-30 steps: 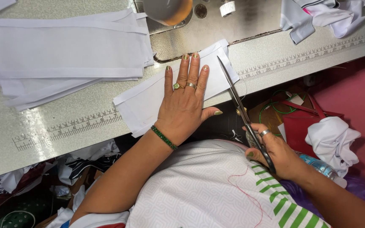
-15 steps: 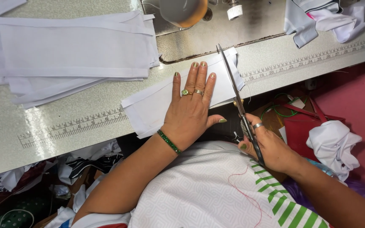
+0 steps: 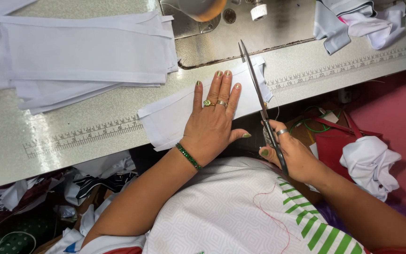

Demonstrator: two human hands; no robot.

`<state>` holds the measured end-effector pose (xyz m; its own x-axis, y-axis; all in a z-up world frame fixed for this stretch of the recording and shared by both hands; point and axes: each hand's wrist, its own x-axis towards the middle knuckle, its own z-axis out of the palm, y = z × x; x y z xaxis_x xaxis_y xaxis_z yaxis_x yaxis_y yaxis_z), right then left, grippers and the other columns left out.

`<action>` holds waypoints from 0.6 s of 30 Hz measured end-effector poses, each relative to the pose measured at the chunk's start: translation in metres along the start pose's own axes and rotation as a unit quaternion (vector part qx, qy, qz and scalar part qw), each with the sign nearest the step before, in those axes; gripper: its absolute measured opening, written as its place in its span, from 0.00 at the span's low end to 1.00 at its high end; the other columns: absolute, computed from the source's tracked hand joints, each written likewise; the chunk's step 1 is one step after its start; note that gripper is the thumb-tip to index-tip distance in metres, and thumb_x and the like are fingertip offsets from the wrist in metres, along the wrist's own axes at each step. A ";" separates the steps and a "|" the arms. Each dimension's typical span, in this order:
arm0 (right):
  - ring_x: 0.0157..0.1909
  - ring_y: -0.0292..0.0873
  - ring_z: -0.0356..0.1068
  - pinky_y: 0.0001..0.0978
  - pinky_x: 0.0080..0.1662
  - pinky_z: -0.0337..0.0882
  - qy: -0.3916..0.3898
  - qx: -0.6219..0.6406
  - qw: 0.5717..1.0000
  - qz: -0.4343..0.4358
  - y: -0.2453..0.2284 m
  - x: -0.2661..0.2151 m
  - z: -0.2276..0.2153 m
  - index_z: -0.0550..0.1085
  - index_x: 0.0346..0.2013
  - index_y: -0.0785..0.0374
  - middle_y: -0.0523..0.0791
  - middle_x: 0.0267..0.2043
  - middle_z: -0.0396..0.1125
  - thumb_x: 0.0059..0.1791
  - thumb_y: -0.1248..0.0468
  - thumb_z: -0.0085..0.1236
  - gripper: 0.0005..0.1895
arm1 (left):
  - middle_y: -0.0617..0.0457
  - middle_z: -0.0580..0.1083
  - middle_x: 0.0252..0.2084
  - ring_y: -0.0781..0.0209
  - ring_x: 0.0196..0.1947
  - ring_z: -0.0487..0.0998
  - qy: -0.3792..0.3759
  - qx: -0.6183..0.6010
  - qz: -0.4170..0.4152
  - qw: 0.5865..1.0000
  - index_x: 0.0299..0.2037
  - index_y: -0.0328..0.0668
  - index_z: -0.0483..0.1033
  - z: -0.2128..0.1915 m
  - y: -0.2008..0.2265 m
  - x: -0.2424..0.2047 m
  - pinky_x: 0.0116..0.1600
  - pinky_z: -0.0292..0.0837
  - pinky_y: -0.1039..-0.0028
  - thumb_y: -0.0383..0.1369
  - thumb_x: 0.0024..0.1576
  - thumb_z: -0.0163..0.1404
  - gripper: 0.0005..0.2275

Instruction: Trimming excess material from small white fabric pieces using scissors at a sewing workstation.

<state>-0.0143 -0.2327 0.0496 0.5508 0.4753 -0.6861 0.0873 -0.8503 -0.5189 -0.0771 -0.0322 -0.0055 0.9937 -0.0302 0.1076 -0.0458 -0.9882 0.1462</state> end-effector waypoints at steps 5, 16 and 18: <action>0.22 0.36 0.67 0.29 0.31 0.65 0.038 0.026 0.999 0.009 0.010 -0.005 0.003 0.60 0.57 0.52 0.41 0.20 0.68 0.39 0.42 0.47 0.35 | 0.39 0.45 0.70 0.45 0.70 0.43 -0.002 -0.014 -0.009 1.000 0.67 0.38 0.50 0.000 0.003 0.002 0.67 0.43 0.43 0.65 0.46 0.49 0.46; 0.18 0.41 0.66 0.30 0.22 0.66 0.066 0.071 0.995 -0.012 0.054 -0.015 -0.072 0.61 0.59 0.62 0.46 0.24 0.66 0.39 0.56 0.56 0.35 | 0.53 0.69 0.38 0.54 0.36 0.69 0.053 0.046 -0.006 0.998 0.51 0.50 0.66 -0.014 -0.018 0.065 0.36 0.64 0.64 0.26 0.48 0.46 0.18; 0.66 0.41 0.60 0.28 0.56 0.62 0.034 -0.059 0.992 0.103 0.048 -0.022 -0.085 0.61 0.61 0.54 0.51 0.49 0.71 0.36 0.58 0.62 0.39 | 0.50 0.68 0.39 0.51 0.37 0.71 -0.070 0.027 -0.016 0.997 0.52 0.49 0.64 -0.008 -0.026 0.075 0.37 0.66 0.60 0.26 0.47 0.45 0.19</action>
<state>0.0483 -0.3037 0.0831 0.6207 0.2763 -0.7338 0.0614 -0.9501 -0.3058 -0.0023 -0.0075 0.0069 0.9993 -0.0147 -0.0352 -0.0114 -0.9956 0.0931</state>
